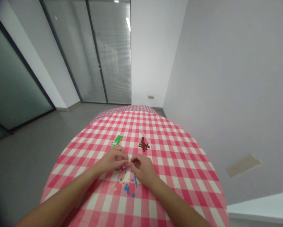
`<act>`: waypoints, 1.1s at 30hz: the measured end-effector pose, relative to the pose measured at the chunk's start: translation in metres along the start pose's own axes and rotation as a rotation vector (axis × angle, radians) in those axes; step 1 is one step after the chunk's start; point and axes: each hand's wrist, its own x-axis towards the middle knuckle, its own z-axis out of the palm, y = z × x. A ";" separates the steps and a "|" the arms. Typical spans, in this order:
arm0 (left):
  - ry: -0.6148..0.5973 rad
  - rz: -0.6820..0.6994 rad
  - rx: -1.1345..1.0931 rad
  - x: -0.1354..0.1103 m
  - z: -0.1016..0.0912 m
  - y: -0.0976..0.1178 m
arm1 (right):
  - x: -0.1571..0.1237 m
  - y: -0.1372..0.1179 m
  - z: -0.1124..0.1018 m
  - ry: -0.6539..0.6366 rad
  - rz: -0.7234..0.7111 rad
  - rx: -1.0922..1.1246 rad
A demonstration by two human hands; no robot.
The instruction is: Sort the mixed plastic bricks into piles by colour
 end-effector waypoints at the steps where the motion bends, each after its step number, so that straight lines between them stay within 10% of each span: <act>1: -0.004 0.002 0.007 0.000 0.001 0.001 | 0.000 0.000 0.001 0.014 0.028 0.025; 23: -0.030 0.022 -0.020 0.000 0.001 0.007 | -0.002 0.010 0.007 0.024 0.156 0.331; 33: 0.075 -0.103 -0.034 0.001 -0.017 -0.011 | 0.001 0.000 -0.001 0.153 0.080 0.079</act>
